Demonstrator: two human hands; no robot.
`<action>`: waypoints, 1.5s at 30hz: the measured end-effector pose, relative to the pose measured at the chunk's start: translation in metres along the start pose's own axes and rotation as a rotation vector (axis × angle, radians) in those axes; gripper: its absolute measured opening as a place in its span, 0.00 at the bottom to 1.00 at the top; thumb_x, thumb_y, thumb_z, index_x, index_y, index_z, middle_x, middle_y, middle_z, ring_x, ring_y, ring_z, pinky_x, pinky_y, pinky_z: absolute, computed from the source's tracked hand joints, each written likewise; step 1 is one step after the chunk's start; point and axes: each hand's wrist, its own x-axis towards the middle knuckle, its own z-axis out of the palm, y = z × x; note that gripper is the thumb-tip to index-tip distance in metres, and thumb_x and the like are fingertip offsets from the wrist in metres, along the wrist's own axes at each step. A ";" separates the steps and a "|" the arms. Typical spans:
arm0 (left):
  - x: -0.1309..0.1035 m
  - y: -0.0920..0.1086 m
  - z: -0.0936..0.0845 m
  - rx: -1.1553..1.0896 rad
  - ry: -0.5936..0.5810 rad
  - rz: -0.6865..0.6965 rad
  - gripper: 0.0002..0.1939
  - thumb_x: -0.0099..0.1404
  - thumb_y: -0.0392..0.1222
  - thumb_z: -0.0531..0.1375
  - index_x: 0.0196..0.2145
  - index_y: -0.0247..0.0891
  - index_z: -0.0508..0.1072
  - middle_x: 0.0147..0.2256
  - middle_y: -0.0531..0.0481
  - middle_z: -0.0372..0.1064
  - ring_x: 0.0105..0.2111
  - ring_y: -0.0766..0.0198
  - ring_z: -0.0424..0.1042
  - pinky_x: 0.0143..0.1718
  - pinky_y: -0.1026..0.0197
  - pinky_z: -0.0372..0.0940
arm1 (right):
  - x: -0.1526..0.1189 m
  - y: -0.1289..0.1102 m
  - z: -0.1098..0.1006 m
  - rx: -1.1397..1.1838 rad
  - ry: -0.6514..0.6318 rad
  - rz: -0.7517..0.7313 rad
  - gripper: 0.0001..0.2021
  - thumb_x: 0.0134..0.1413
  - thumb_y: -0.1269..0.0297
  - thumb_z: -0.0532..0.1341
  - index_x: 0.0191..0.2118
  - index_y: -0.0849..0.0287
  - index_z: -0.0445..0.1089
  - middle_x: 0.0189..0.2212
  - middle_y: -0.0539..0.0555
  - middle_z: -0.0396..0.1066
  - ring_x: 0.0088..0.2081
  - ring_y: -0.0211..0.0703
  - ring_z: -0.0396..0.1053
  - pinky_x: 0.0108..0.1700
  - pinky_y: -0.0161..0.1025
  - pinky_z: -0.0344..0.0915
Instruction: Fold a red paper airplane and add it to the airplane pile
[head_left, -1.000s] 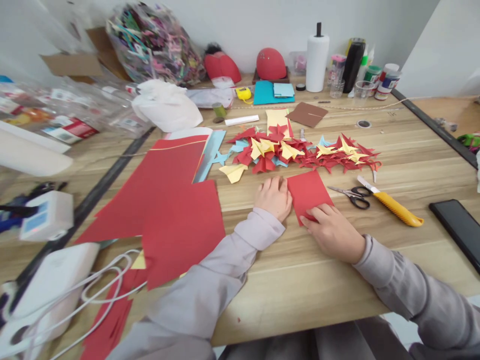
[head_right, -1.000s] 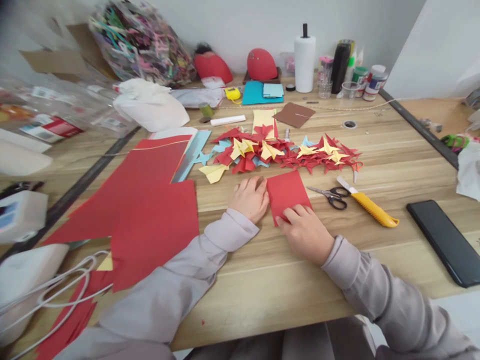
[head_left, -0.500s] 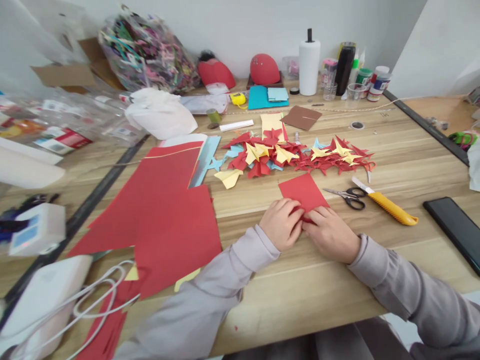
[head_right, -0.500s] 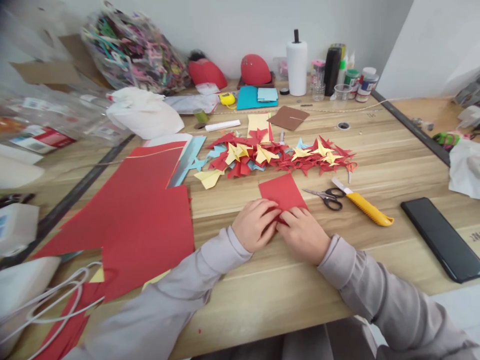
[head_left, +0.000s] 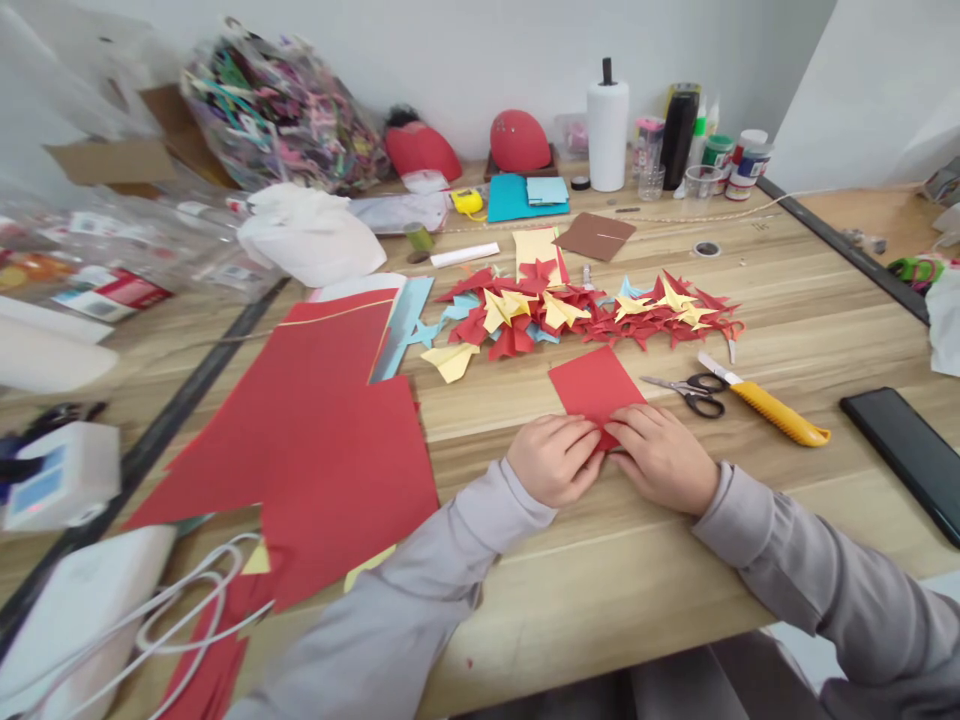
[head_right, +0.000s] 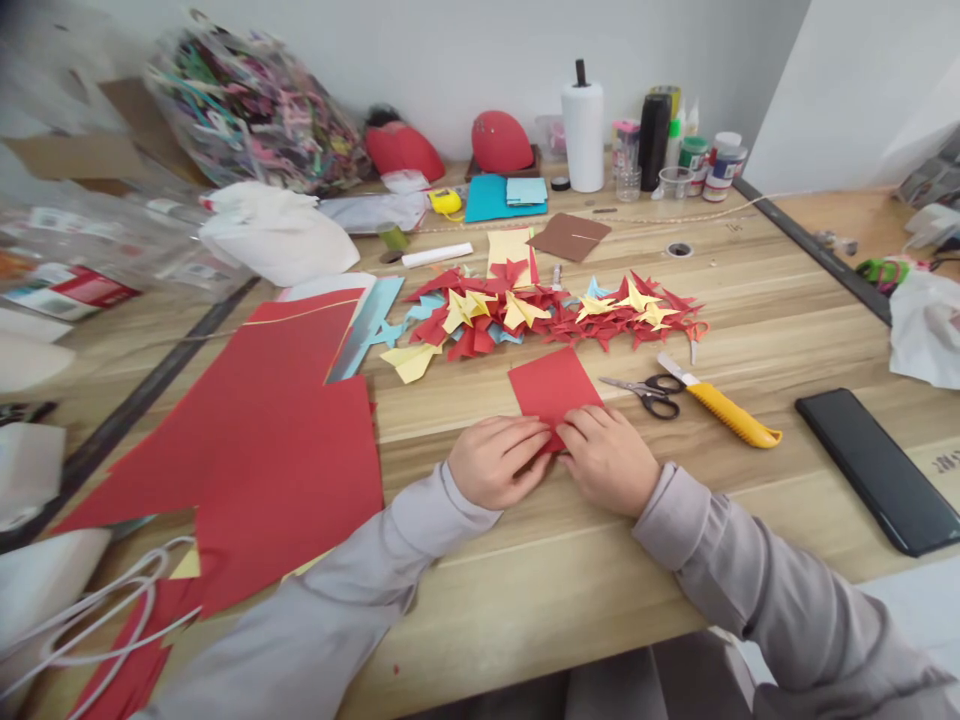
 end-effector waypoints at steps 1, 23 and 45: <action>0.000 0.000 -0.001 0.000 0.022 0.009 0.08 0.60 0.36 0.57 0.36 0.36 0.75 0.34 0.45 0.77 0.33 0.60 0.75 0.34 0.58 0.70 | 0.000 0.001 0.001 -0.009 0.000 -0.005 0.12 0.58 0.67 0.56 0.45 0.65 0.69 0.43 0.62 0.71 0.45 0.53 0.66 0.47 0.48 0.64; 0.012 -0.008 -0.005 -1.166 0.322 -1.096 0.31 0.54 0.49 0.65 0.51 0.34 0.62 0.21 0.57 0.69 0.16 0.67 0.69 0.19 0.64 0.67 | 0.010 0.027 -0.009 1.283 0.608 0.945 0.15 0.44 0.50 0.65 0.34 0.55 0.69 0.29 0.49 0.74 0.33 0.45 0.72 0.38 0.44 0.70; 0.015 -0.010 -0.004 -1.168 0.265 -1.085 0.21 0.53 0.46 0.66 0.42 0.34 0.67 0.18 0.60 0.65 0.13 0.71 0.66 0.15 0.68 0.61 | 0.010 0.024 -0.006 1.369 0.552 0.972 0.20 0.37 0.54 0.70 0.37 0.55 0.67 0.31 0.51 0.77 0.31 0.49 0.76 0.34 0.47 0.74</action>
